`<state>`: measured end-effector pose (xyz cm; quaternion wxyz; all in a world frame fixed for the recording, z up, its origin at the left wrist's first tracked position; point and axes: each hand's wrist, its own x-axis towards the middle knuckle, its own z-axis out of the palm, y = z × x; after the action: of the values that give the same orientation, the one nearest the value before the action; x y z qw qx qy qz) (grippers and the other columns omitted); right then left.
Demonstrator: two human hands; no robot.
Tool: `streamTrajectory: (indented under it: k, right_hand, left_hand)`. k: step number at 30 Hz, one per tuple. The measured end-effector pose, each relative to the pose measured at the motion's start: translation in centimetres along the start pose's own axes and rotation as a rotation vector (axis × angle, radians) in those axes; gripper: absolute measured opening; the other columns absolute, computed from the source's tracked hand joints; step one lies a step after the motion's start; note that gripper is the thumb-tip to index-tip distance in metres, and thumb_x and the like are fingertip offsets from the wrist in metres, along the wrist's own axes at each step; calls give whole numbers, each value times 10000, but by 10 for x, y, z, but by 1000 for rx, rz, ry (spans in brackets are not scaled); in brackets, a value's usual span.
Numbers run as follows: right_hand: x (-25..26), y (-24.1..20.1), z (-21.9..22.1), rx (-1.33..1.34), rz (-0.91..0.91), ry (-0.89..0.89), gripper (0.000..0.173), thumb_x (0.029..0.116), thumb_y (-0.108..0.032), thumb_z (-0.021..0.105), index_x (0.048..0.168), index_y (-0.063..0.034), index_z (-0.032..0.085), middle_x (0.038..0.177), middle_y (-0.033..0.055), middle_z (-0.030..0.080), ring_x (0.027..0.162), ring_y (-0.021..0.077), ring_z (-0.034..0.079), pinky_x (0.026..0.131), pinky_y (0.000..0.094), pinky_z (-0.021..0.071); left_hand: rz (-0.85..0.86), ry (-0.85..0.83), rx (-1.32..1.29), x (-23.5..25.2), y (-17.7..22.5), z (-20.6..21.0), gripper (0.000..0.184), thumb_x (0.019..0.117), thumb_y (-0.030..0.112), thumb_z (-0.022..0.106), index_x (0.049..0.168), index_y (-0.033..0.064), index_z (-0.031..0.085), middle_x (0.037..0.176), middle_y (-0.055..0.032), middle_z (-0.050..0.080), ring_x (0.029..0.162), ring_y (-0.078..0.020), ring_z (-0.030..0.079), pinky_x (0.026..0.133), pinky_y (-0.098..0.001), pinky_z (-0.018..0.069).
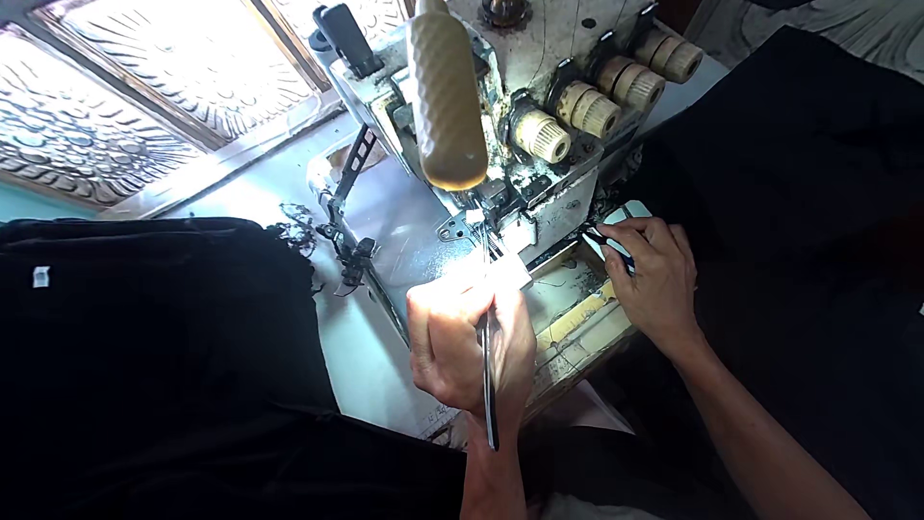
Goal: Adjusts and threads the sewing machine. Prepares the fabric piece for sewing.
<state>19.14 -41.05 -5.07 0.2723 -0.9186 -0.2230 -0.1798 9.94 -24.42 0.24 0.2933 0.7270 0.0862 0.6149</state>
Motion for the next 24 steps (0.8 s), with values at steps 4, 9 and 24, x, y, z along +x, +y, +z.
streamTrajectory:
  k: [4,9,24]
  right_hand:
    - [0,0,0,2,-1,0,288,1030,-212,567,1213,-77,743,1164,184,672,1002,390,614,827,523,487]
    - [0,-1,-1,-1,-1,-6,291,1023,-207,569,1221,-78,740,1165,185,669,1006,395,611,826,527,483]
    - [0,1,0,14,-7,5,288,1022,-203,569,1211,-73,743,1168,183,673,1014,390,615,841,524,486]
  left_hand:
    - [-12,2,14,0,1,0,112,870,57,679,797,21,601,833,-32,612,831,-42,646,727,-163,547]
    - [-4,-5,30,0,2,0,111,872,47,670,806,29,582,839,-42,608,836,-43,642,717,-159,538]
    - [-8,12,23,-1,1,0,116,878,53,664,796,25,587,836,-46,616,844,-55,649,734,-173,548]
